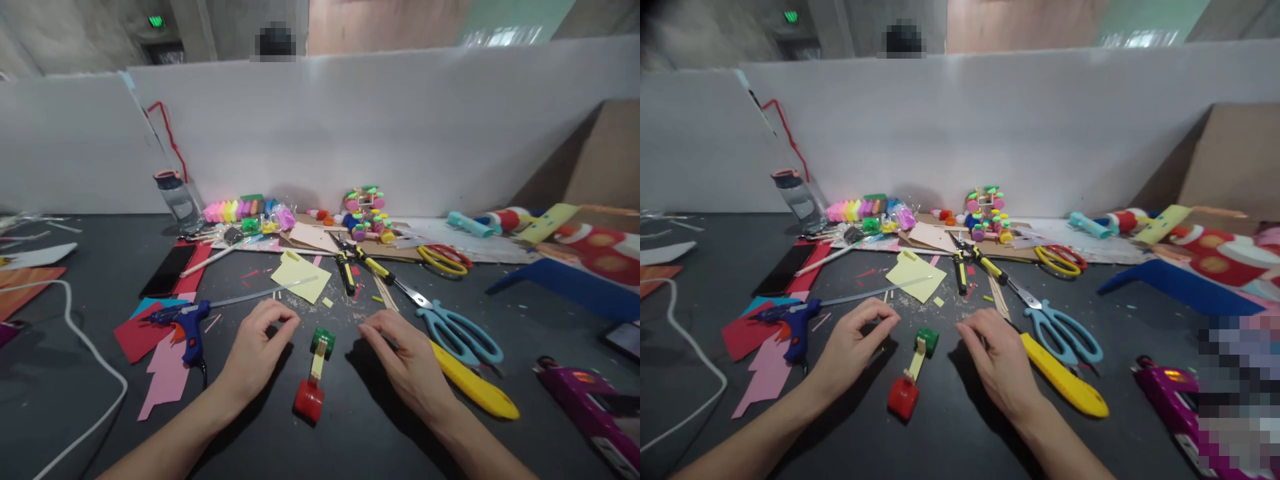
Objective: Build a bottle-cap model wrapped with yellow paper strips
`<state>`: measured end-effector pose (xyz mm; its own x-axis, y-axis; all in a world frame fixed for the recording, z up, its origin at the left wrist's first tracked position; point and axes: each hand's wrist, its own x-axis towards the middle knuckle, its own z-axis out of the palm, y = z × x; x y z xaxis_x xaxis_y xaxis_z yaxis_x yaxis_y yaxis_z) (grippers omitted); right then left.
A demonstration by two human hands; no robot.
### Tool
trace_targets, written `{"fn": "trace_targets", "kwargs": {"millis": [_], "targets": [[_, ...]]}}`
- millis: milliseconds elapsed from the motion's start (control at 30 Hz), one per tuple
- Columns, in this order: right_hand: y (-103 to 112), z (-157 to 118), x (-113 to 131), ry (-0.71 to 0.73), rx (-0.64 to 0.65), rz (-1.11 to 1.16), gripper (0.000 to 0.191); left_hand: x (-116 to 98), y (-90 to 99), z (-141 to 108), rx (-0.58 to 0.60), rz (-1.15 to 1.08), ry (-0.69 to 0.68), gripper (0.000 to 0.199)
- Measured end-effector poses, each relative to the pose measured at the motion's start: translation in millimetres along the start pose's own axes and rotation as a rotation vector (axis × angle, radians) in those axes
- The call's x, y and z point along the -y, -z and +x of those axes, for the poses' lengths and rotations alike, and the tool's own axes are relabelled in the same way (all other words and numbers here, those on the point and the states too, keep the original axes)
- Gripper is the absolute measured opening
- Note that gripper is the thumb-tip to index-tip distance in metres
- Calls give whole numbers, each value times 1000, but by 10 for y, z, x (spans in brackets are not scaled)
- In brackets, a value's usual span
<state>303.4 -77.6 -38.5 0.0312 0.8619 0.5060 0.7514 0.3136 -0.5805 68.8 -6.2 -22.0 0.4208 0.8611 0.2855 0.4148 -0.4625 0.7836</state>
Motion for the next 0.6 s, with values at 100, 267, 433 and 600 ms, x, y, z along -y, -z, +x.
{"fn": "trace_targets", "kwargs": {"millis": [100,267,433,600], "targets": [[65,10,-43,-31,-106,-3,14,-93,54,37,-94,43,-34,16],[121,36,-49,-26,-145,23,27,-128,92,344,-118,243,-81,21],[119,18,-27,0,-114,44,24,83,-21,1028,-75,569,-136,31],[132,4,-44,19,-89,52,25,290,-141,1563,82,789,-196,34]]}}
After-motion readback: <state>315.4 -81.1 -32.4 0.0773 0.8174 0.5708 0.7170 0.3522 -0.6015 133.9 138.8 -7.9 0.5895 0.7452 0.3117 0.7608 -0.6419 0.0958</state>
